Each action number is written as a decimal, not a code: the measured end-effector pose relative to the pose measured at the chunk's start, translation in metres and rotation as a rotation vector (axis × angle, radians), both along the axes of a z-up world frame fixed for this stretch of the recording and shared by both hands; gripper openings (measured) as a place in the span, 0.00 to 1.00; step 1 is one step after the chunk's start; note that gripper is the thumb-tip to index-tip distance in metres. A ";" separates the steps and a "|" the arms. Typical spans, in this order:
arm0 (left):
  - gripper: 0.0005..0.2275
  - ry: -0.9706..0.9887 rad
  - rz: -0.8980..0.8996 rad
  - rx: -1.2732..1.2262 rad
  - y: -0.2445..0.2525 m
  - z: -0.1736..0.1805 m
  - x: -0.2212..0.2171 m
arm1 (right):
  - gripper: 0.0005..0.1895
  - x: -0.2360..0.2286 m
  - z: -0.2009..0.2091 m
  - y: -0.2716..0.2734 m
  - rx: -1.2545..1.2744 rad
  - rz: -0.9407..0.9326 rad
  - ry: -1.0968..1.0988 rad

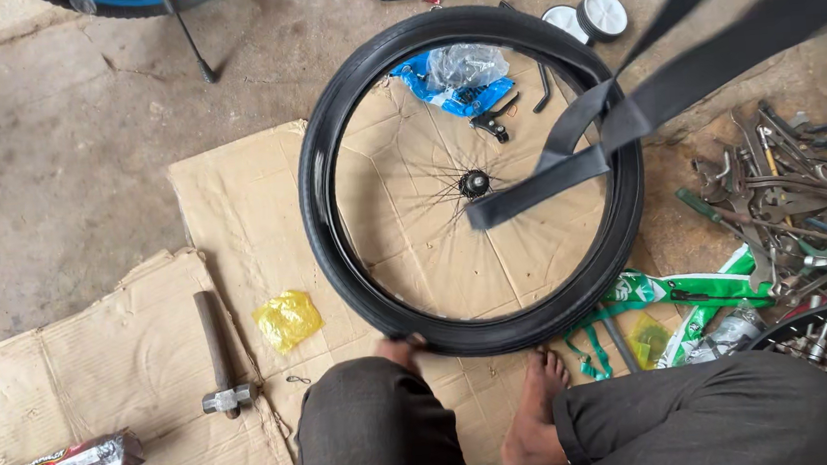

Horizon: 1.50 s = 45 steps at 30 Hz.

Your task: The person removes a bicycle tire from a rim using tire levers, then unpacks a new inner tube and inserts it into the tire. The person then seats the tire bead back onto the rim by hand.

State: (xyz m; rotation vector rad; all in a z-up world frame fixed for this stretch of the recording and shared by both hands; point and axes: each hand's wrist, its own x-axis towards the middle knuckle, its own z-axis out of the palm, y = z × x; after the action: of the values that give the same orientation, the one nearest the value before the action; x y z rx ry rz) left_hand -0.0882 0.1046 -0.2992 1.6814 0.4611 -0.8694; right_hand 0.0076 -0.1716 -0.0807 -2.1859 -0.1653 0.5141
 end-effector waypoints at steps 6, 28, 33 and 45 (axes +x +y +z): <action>0.32 -0.626 -0.600 0.420 0.012 0.082 0.018 | 0.20 0.028 -0.073 0.058 -0.350 0.311 -0.278; 0.12 -0.940 -1.308 0.471 0.017 0.042 0.055 | 0.12 -0.045 -0.149 0.040 -0.080 0.264 -0.330; 0.14 -1.061 -1.352 0.430 0.018 0.095 0.072 | 0.16 -0.043 -0.128 0.053 0.056 0.251 -0.318; 0.45 -0.940 -1.584 0.475 -0.024 0.160 0.094 | 0.14 -0.026 -0.172 0.014 -0.001 0.441 0.359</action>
State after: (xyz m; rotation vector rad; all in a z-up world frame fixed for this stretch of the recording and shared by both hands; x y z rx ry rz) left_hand 0.0061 0.0810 -0.1396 2.5292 -1.6274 -0.8379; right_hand -0.0187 -0.1577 -0.2524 -2.0190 -0.4539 1.1408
